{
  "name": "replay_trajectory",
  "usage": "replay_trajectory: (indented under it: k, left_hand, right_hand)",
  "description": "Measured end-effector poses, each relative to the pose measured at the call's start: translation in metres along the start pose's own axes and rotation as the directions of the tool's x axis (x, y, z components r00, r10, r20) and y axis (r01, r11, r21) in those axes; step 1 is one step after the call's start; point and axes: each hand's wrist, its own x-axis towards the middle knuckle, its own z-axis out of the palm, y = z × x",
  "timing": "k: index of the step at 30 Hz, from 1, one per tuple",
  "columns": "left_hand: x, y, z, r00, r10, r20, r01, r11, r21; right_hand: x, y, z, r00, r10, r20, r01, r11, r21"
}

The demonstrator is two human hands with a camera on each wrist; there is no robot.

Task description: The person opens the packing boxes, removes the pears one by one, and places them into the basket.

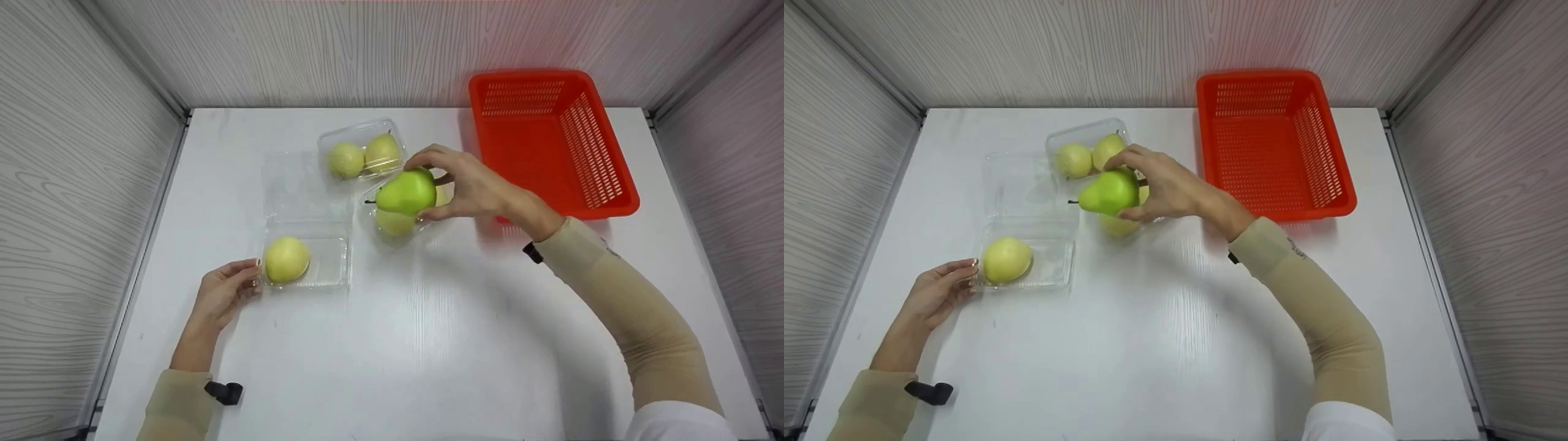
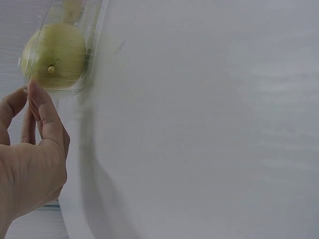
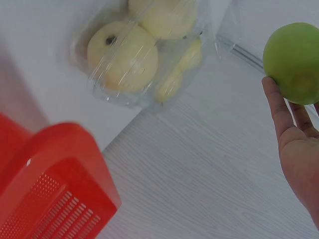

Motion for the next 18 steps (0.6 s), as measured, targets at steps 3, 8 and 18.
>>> replay_trajectory:
  k: [3,8,18]
  left_hand:
    - [0.0,0.001,0.0,1.0,0.0,0.0,0.0,1.0,0.007]
    - [-0.001,0.001,0.0,1.0,-0.003,0.001,0.003,1.0,0.012]
    - [0.0,0.001,-0.001,1.0,-0.018,0.006,0.018,1.0,-0.015]
  right_hand:
    - [-0.008,0.006,-0.015,0.999,0.03,-0.024,-0.031,0.999,-0.036]
    - [-0.023,0.018,-0.039,0.992,0.097,-0.079,-0.103,0.991,-0.083]
    - [-0.051,0.048,-0.084,0.944,0.265,-0.197,-0.296,0.944,-0.145]
